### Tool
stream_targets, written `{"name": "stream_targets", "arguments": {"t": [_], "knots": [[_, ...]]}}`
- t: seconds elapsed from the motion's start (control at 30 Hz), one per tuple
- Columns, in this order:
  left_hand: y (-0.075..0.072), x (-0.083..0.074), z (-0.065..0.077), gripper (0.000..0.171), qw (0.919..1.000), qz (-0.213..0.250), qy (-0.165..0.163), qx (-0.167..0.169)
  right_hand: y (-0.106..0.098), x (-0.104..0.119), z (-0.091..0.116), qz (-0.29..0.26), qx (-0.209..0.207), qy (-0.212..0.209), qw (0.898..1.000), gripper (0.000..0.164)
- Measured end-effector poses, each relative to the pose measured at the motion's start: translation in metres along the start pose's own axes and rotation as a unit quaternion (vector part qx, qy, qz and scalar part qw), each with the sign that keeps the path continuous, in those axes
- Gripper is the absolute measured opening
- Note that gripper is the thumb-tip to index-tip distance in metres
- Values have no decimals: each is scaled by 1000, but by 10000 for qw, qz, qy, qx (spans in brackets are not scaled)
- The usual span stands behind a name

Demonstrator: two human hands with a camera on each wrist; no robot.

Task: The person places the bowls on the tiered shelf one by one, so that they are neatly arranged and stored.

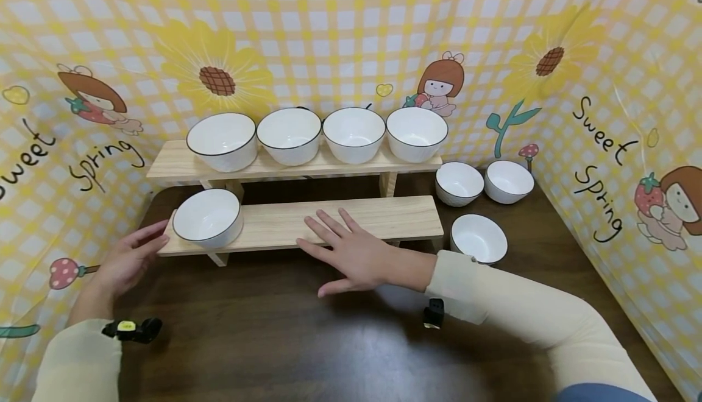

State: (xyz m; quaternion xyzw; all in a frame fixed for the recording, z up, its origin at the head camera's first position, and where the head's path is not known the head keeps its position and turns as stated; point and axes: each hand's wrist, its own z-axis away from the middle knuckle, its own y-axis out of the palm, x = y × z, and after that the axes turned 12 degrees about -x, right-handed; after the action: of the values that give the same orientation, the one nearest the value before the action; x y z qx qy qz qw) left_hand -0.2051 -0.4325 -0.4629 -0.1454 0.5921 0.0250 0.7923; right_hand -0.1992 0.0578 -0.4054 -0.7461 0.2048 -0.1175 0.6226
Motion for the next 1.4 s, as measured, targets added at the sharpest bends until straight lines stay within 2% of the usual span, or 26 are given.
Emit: {"name": "stream_targets", "arguments": {"t": [0.17, 0.37, 0.6, 0.77, 1.1, 1.4], "knots": [[1, -1, 1, 44, 10000, -25, -41, 1, 1, -7, 22, -4, -105, 75, 9999, 94], [1, -1, 1, 38, 10000, 13, -27, -21, -3, -16, 50, -170, -287, 154, 9993, 92], [1, 0, 0, 42, 10000, 59, -33, -49, -5, -29, 83, -262, -434, 421, 9978, 91], [1, 0, 0, 33, 9999, 156, -24, -34, -7, -34, 102, -218, -506, 560, 9969, 91], [1, 0, 1, 33, 9999, 130, 24, -24, -7, -37, 133, -301, -539, 854, 9944, 88], [1, 3, -1, 47, 9999, 118, 64, -21, -1, -39, 166, -301, -697, 1257, 9892, 88]]}}
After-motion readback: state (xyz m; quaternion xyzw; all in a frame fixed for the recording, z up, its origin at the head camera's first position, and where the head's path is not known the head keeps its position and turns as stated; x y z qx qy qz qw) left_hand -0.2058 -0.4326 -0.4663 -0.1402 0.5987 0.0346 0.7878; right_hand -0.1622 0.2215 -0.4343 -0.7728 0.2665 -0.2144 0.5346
